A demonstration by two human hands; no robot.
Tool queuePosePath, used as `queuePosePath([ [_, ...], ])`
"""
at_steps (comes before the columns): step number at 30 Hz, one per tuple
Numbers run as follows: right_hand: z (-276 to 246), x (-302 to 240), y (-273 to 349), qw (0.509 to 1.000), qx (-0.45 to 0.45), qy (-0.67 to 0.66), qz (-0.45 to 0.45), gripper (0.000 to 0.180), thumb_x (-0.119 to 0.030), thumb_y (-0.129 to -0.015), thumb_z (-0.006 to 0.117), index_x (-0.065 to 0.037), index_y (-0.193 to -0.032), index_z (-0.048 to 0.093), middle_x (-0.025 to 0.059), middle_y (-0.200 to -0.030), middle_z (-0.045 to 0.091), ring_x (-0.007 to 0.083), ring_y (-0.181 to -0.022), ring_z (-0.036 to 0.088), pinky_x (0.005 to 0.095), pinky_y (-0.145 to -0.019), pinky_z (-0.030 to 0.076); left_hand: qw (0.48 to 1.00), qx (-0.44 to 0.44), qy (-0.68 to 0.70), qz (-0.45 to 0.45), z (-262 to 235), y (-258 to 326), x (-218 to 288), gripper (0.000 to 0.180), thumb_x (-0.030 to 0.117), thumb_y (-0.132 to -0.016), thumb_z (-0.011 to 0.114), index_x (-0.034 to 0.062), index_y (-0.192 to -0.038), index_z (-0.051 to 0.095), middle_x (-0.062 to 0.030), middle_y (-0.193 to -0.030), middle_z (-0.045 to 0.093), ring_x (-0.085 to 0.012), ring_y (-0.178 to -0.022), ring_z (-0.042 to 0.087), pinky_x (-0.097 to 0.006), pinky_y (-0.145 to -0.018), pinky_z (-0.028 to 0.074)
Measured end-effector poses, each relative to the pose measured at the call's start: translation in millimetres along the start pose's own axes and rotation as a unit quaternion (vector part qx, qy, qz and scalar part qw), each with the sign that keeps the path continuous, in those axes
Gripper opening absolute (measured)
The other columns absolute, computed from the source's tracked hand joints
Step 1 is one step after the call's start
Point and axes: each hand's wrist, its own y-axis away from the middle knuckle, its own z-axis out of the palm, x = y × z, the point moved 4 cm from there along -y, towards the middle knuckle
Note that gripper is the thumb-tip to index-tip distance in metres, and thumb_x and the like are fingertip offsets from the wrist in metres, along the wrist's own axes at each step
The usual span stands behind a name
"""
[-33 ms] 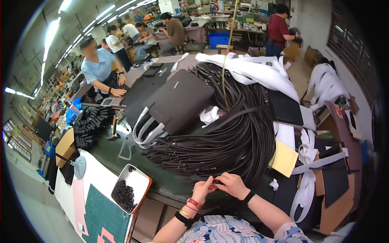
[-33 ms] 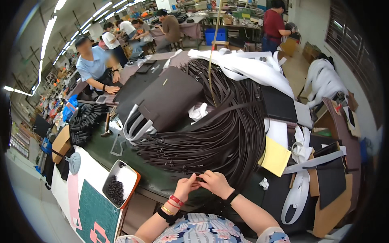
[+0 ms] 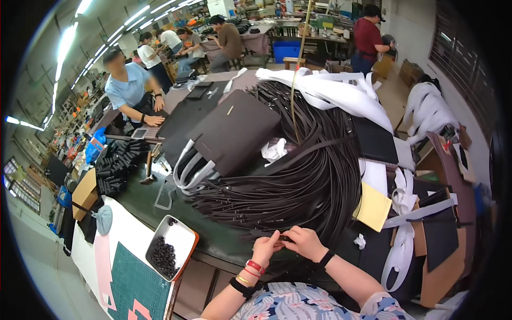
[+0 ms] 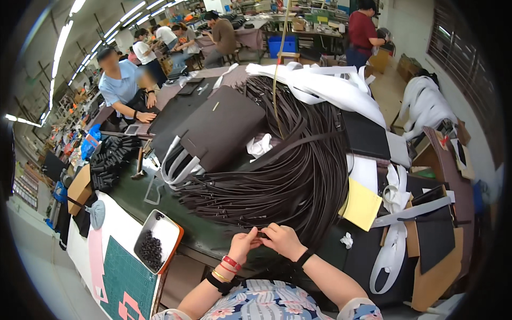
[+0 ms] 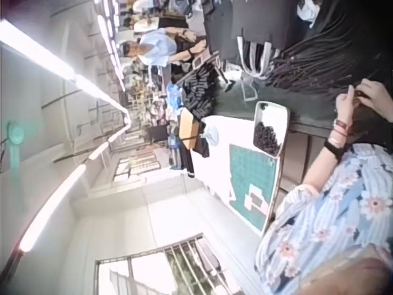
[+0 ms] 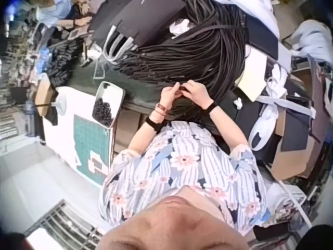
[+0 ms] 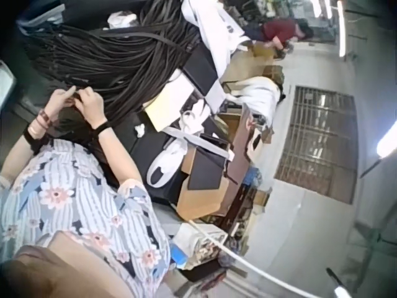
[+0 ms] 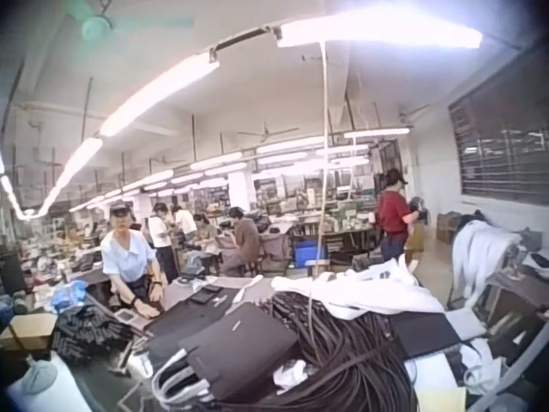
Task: The person attaches small black plastic hardware pieces to the ends of long dark leather straps. They pick up a strap, slide a plastic piece onto the end, and place the finished strap onto a growing pile on the table. The task is performed by hand without tools in a factory setting.
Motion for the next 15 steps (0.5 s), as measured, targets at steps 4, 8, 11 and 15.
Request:
queuePosePath([
  [4,0,4,6,1.0,0.005,0.009,0.021,0.025,-0.021,-0.074,0.075,-0.009,-0.093,0.065,0.0045,-0.082,0.06,0.0244,-0.069,0.063,0.0347,-0.064,0.052,0.99,0.052,-0.12,0.055,4,3,1,0.046,0.038,-0.093,0.065,-0.0069,-0.086,0.071,-0.0125,-0.083,0.072,-0.0142,-0.072,0.068,-0.024,-0.069,0.054],
  [8,4,13,10,0.999,0.013,-0.006,0.04,0.023,-0.02,-0.072,0.075,-0.009,-0.09,0.066,0.0046,-0.081,0.063,0.0252,-0.072,0.065,0.0357,-0.066,0.052,0.998,0.023,-0.044,0.027,-3,-4,-7,0.046,0.038,-0.093,0.065,-0.0071,-0.087,0.071,-0.0131,-0.086,0.073,-0.0151,-0.076,0.069,-0.024,-0.07,0.053],
  [11,5,14,10,0.998,0.012,-0.015,0.053,0.024,-0.018,-0.072,0.075,-0.009,-0.092,0.067,0.0056,-0.08,0.065,0.0254,-0.074,0.066,0.0352,-0.068,0.053,0.999,0.024,-0.017,0.012,-1,-4,-7,0.046,0.039,-0.093,0.065,-0.0062,-0.088,0.071,-0.0137,-0.087,0.072,-0.0163,-0.078,0.069,-0.024,-0.07,0.053],
  [15,-1,12,6,0.999,-0.018,0.029,0.006,0.029,-0.016,-0.072,0.074,-0.009,-0.098,0.065,0.0046,-0.094,0.064,0.0247,-0.091,0.062,0.0347,-0.077,0.05,0.998,-0.009,0.041,-0.047,-11,-10,-19,0.046,0.04,-0.095,0.061,-0.0053,-0.103,0.063,-0.0179,-0.1,0.069,-0.0218,-0.085,0.07,-0.026,-0.073,0.055],
])
